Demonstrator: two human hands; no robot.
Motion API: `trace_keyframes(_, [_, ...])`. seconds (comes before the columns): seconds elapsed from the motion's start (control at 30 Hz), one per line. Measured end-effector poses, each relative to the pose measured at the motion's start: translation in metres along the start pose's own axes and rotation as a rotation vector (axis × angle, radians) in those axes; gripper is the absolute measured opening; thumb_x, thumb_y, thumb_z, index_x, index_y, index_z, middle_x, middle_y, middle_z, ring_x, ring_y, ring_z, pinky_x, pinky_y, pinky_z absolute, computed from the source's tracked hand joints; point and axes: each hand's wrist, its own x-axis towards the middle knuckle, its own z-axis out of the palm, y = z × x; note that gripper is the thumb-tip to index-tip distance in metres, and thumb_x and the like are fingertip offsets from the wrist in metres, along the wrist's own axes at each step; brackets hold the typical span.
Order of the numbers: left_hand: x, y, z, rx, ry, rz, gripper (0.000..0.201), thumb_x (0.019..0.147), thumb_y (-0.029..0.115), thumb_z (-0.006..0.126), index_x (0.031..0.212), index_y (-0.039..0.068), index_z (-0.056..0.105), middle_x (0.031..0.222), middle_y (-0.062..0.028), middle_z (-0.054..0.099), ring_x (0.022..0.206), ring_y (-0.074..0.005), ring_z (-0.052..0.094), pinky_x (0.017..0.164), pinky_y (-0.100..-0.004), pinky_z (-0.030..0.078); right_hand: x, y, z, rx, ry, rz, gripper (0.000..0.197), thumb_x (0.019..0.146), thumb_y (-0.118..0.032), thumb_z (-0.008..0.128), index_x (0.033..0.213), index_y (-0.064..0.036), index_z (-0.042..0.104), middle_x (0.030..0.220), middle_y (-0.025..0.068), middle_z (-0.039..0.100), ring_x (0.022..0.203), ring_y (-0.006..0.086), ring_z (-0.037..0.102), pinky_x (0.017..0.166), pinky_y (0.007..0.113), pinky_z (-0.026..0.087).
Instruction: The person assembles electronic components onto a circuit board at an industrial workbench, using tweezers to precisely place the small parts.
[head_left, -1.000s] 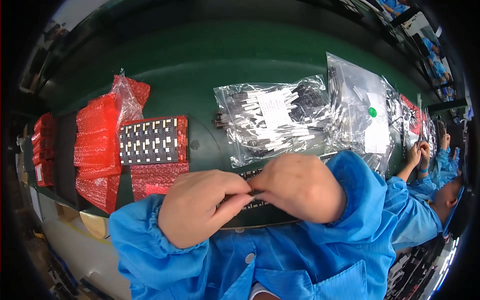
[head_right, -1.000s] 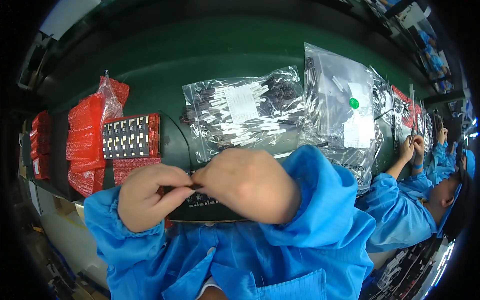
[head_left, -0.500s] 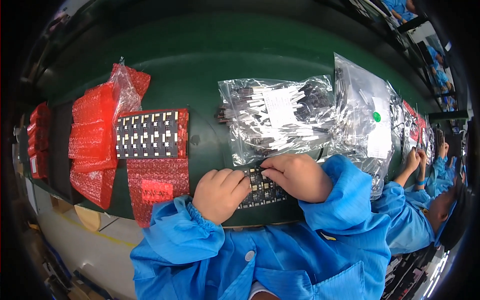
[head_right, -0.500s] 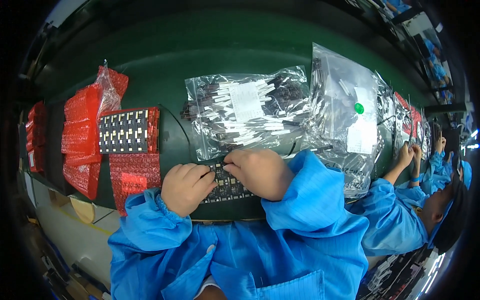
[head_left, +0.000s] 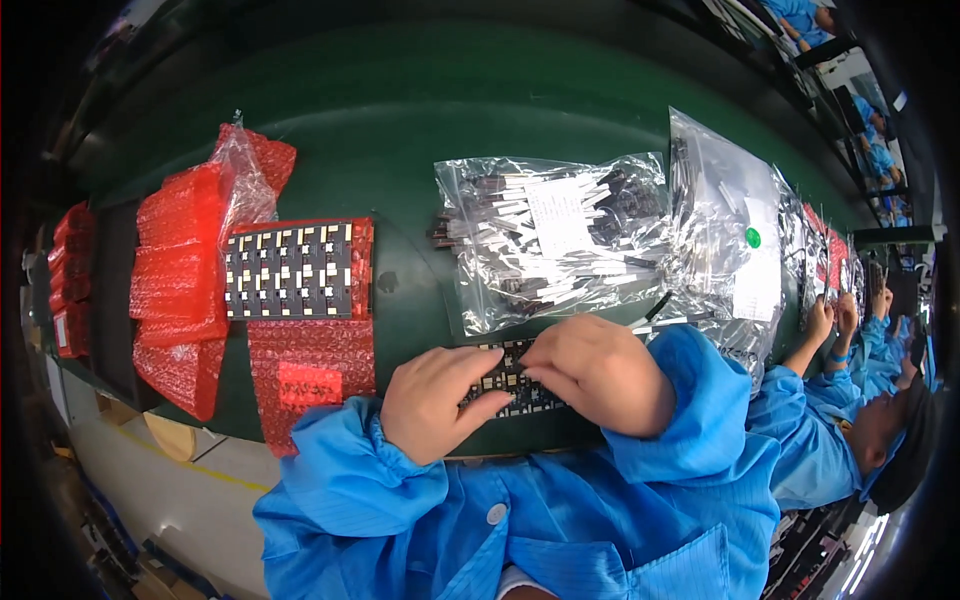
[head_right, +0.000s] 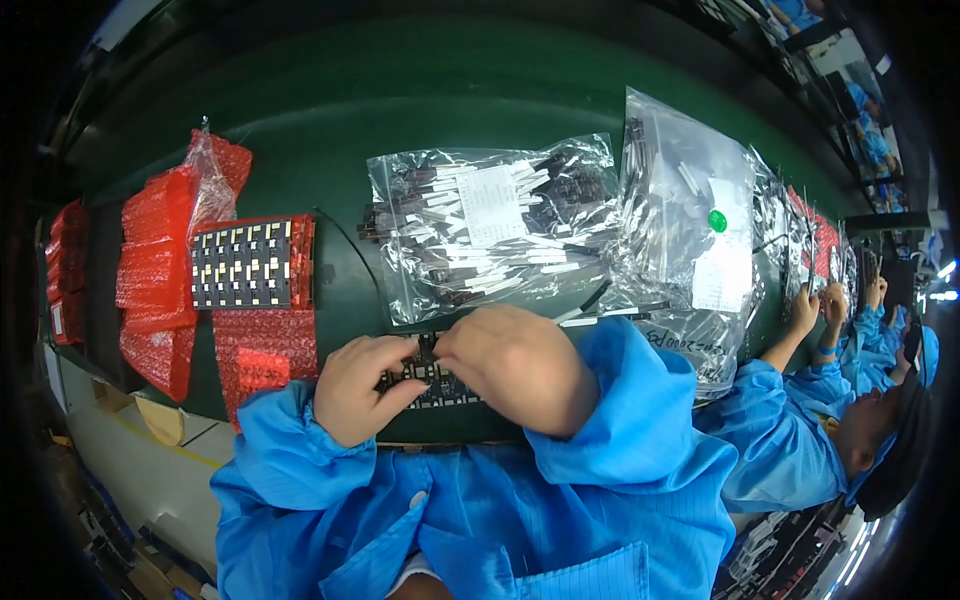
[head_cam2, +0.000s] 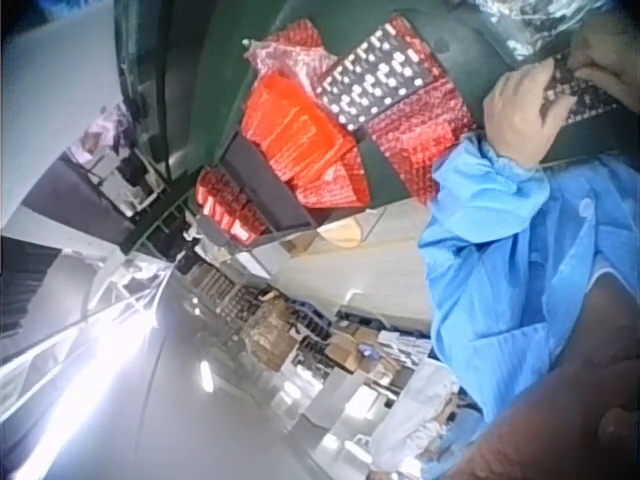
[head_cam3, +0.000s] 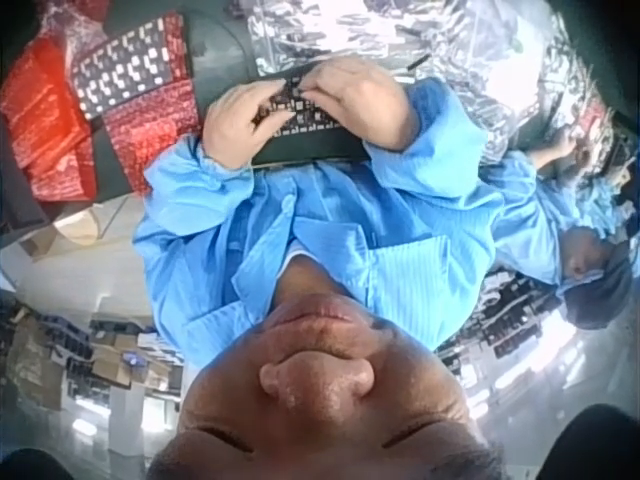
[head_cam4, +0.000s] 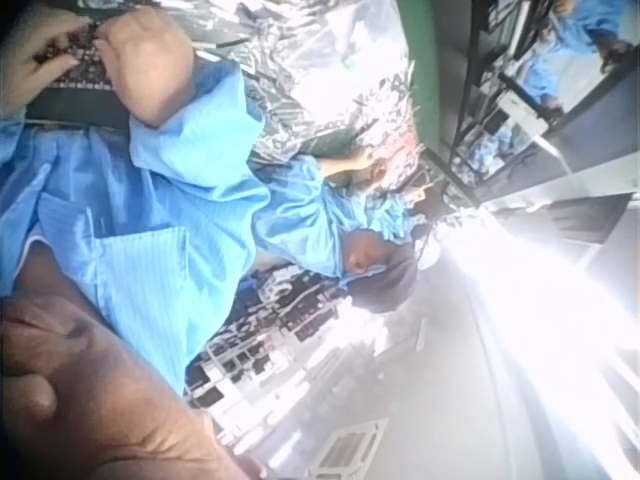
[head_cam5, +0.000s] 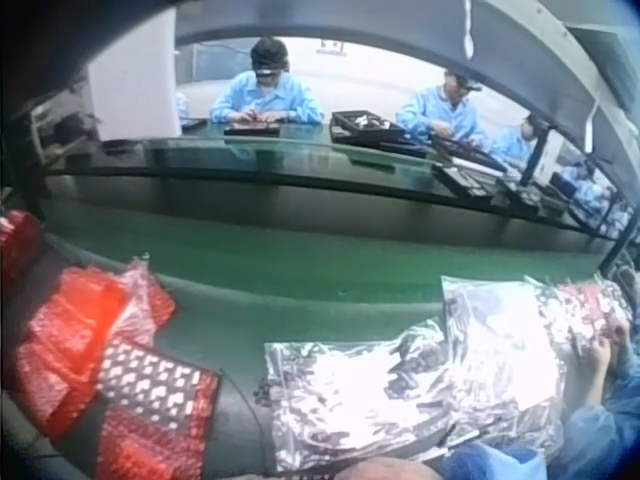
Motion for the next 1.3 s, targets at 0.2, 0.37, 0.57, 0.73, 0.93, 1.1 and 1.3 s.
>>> trace_keyframes(0.2, [-0.005, 0.013, -0.008, -0.4, 0.019, -0.337, 0.012, 0.08, 0.005, 0.065, 0.091, 0.0, 0.064, 0.081, -0.011, 0.065, 0.069, -0.0157, 0.064, 0.061, -0.0257, 0.05, 0.002, -0.008, 0.005, -0.021, 0.137, -0.232, 0.02, 0.067, -0.004, 0.071, 0.085, -0.0046, 0.064, 0.085, 0.008, 0.063, 0.076, 0.0254, 0.06, 0.067, 0.034, 0.049])
trace_keyframes(0.37, [-0.005, 0.009, -0.018, -0.572, 0.167, -0.541, 0.009, 0.081, 0.003, 0.063, 0.089, -0.001, 0.063, 0.081, -0.0084, 0.065, 0.07, -0.0117, 0.064, 0.062, -0.0229, 0.05, -0.016, 0.003, -0.027, -0.134, 0.078, 0.024, 0.021, 0.069, -0.008, 0.071, 0.088, -0.0041, 0.064, 0.081, 0.0112, 0.063, 0.075, 0.0278, 0.06, 0.067, 0.035, 0.049])
trace_keyframes(0.57, [-0.009, 0.005, -0.024, -0.616, 0.16, -0.561, 0.011, 0.08, 0.003, 0.064, 0.09, -0.001, 0.061, 0.079, -0.0085, 0.065, 0.069, -0.0092, 0.062, 0.06, -0.0214, 0.048, -0.029, 0.01, -0.044, -0.052, 0.096, 0.229, 0.02, 0.071, -0.009, 0.069, 0.089, -0.0038, 0.064, 0.079, 0.0129, 0.062, 0.072, 0.029, 0.06, 0.065, 0.035, 0.049])
trace_keyframes(0.73, [-0.01, 0.002, -0.02, -0.689, 0.138, -0.543, 0.011, 0.081, 0.004, 0.065, 0.09, 0.0, 0.061, 0.08, -0.0081, 0.066, 0.067, -0.0078, 0.06, 0.059, -0.0216, 0.048, -0.029, 0.01, -0.045, -0.06, 0.082, 0.309, 0.024, 0.069, -0.007, 0.07, 0.091, -0.0035, 0.064, 0.084, 0.012, 0.062, 0.077, 0.0275, 0.06, 0.07, 0.035, 0.048])
trace_keyframes(0.93, [-0.001, 0.018, -0.007, -0.264, 0.019, -0.34, 0.008, 0.075, 0.003, 0.066, 0.083, 0.003, 0.064, 0.072, -0.0075, 0.064, 0.059, -0.015, 0.061, 0.054, -0.0266, 0.047, -0.006, -0.015, -0.022, -0.083, 0.104, -0.08, 0.027, 0.067, -0.008, 0.072, 0.092, -0.0035, 0.062, 0.091, 0.0096, 0.061, 0.091, 0.0287, 0.057, 0.081, 0.038, 0.044])
trace_keyframes(1.1, [-0.001, 0.01, 0.0, -0.122, 0.068, -0.074, 0.014, 0.072, 0.004, 0.067, 0.085, 0.005, 0.064, 0.074, -0.0098, 0.064, 0.063, -0.0272, 0.06, 0.058, -0.0344, 0.049, -0.004, -0.002, 0.007, 0.02, 0.052, -0.018, 0.015, 0.072, -0.011, 0.069, 0.084, -0.0047, 0.064, 0.077, 0.0109, 0.062, 0.075, 0.0292, 0.06, 0.067, 0.037, 0.048])
trace_keyframes(1.3, [-0.009, -0.013, 0.0, 0.406, -0.059, 0.258, 0.022, 0.072, 0.014, 0.066, 0.093, 0.007, 0.062, 0.091, -0.0044, 0.061, 0.08, -0.0215, 0.059, 0.068, -0.0335, 0.047, 0.0, 0.015, 0.013, -0.02, -0.007, 0.236, 0.012, 0.076, -0.016, 0.065, 0.082, -0.0063, 0.063, 0.074, 0.0118, 0.062, 0.067, 0.0285, 0.061, 0.06, 0.035, 0.049])
